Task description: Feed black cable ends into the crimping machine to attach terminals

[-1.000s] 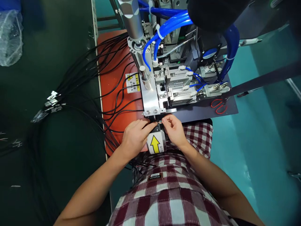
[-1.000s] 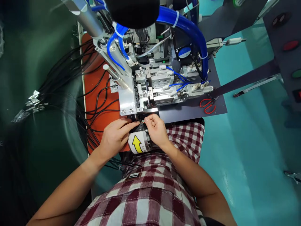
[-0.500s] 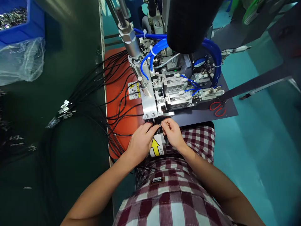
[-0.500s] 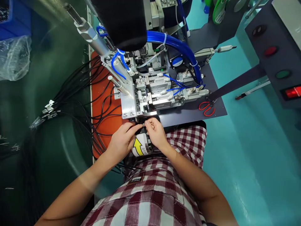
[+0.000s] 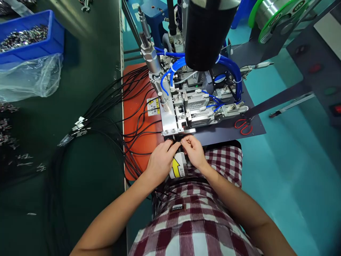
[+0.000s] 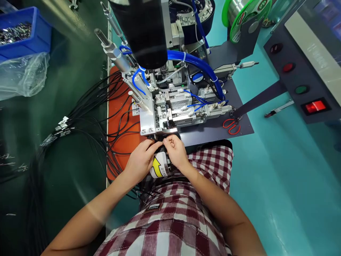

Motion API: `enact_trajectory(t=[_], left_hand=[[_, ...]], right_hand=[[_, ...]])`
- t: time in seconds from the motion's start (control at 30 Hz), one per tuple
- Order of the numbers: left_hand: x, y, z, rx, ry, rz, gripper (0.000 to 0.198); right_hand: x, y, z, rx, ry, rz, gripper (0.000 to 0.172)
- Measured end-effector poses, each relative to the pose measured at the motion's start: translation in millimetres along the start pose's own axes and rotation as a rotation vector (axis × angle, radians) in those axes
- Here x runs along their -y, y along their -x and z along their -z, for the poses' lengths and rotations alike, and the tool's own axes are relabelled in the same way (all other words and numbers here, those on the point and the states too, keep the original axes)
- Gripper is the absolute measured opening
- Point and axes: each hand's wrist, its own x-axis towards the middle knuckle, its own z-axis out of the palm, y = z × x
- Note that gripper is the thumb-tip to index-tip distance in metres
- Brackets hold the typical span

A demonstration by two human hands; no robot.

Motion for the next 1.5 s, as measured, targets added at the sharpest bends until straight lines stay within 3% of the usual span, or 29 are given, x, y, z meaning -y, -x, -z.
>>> enact_trajectory(t=[0.13,0.27,0.37,0.53,0.63,0.87,1.1,1.23,1.37,1.43,1.5], left_hand=[[-1,-2,-3.0,-0.017,-0.01,0.025,0.039],[2,1,-2.7,-0.088,0.149,0.043,0.035],[7,15,0.3,-0.149,0.255,0.093,0.033],[9,52,2.8,-0.157,-0.01,0.187,0.04],[6,60,2.1,-0.104,-0.187,0.207,0.044],[7,52,1.5,-0.046,-0.281,0.262,0.048],[13,58,3.3,-0.061,-0.273,0.227,0.046],[29,35,8.8,-0.049,-0.231,0.201,0.045],[56,4,26.0,-0.054,-0.086,0.144,0.04],[62,2,42.4,-0.056,0.019,0.096,0.04],[60,13,61.2,0.014,0.148,0.013,0.036]], right_hand=[[6,-3,-4,0.036,-0.204,-0.157,0.034],[9,-3,-4,0.049,-0.217,-0.173,0.039],[11,-2,-2,0.074,-0.217,-0.175,0.04],[10,-3,0,0.071,-0.215,-0.162,0.039],[8,-4,0,0.073,-0.21,-0.163,0.039],[8,-6,6,0.072,-0.16,-0.152,0.04],[0,15,39,-0.055,-0.15,-0.188,0.041],[-8,24,48,-0.065,-0.143,-0.208,0.038],[-7,25,45,-0.04,-0.154,-0.186,0.033],[-2,27,46,-0.026,-0.157,-0.164,0.03],[5,33,51,-0.017,-0.147,-0.156,0.028]])
